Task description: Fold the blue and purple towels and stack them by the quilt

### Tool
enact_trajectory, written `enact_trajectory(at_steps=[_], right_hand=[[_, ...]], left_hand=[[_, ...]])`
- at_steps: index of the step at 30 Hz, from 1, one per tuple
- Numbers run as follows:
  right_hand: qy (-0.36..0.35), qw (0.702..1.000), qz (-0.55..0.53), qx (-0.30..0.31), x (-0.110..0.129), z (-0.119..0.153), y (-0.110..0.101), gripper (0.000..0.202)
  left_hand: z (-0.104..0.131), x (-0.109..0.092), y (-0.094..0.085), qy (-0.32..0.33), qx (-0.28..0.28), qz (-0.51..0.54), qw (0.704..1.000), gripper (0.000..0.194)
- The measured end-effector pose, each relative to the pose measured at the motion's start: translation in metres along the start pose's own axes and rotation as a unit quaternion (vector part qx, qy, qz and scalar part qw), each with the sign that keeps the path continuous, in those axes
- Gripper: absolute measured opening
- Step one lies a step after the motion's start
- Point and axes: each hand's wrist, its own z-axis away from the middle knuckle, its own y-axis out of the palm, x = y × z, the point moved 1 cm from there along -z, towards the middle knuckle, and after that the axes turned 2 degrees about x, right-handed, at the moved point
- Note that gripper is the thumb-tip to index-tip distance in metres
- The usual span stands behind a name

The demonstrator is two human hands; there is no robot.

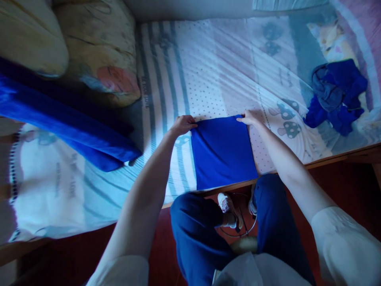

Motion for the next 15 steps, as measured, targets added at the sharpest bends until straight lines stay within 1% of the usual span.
enact_trajectory(at_steps=[2,4,6,7,8,9,11,12,13,15], right_hand=[[-0.002,1.0,-0.008,-0.028,-0.003,-0.004,-0.001,0.037],[-0.013,0.996,0.003,-0.086,-0.002,-0.005,0.003,0.043],[-0.044,0.985,0.039,-0.161,0.007,0.005,0.018,0.049],[-0.07,0.977,0.064,-0.188,0.014,0.014,0.029,0.053],[-0.1,0.97,0.091,-0.202,0.022,0.025,0.042,0.057],[-0.133,0.965,0.116,-0.194,0.029,0.038,0.057,0.06],[-0.207,0.957,0.151,-0.135,0.037,0.061,0.084,0.063],[-0.234,0.953,0.161,-0.108,0.037,0.07,0.094,0.065],[-0.249,0.95,0.167,-0.092,0.034,0.075,0.099,0.066],[-0.237,0.952,0.17,-0.095,0.02,0.073,0.096,0.07]], left_hand=[[0.001,0.0,-0.001,-0.022,-0.031,0.014,0.999,0.023],[0.003,-0.005,0.002,-0.065,-0.092,0.023,0.993,0.025],[0.011,-0.02,0.013,-0.096,-0.171,0.029,0.98,0.032],[0.017,-0.031,0.022,-0.099,-0.204,0.027,0.974,0.037],[0.025,-0.042,0.033,-0.09,-0.227,0.022,0.969,0.043],[0.034,-0.054,0.046,-0.071,-0.232,0.013,0.97,0.048],[0.052,-0.073,0.071,-0.005,-0.181,-0.006,0.983,0.057],[0.06,-0.078,0.08,0.022,-0.154,-0.014,0.988,0.06],[0.065,-0.078,0.087,0.039,-0.133,-0.017,0.99,0.064],[0.068,-0.069,0.092,0.038,-0.122,-0.011,0.992,0.07]])
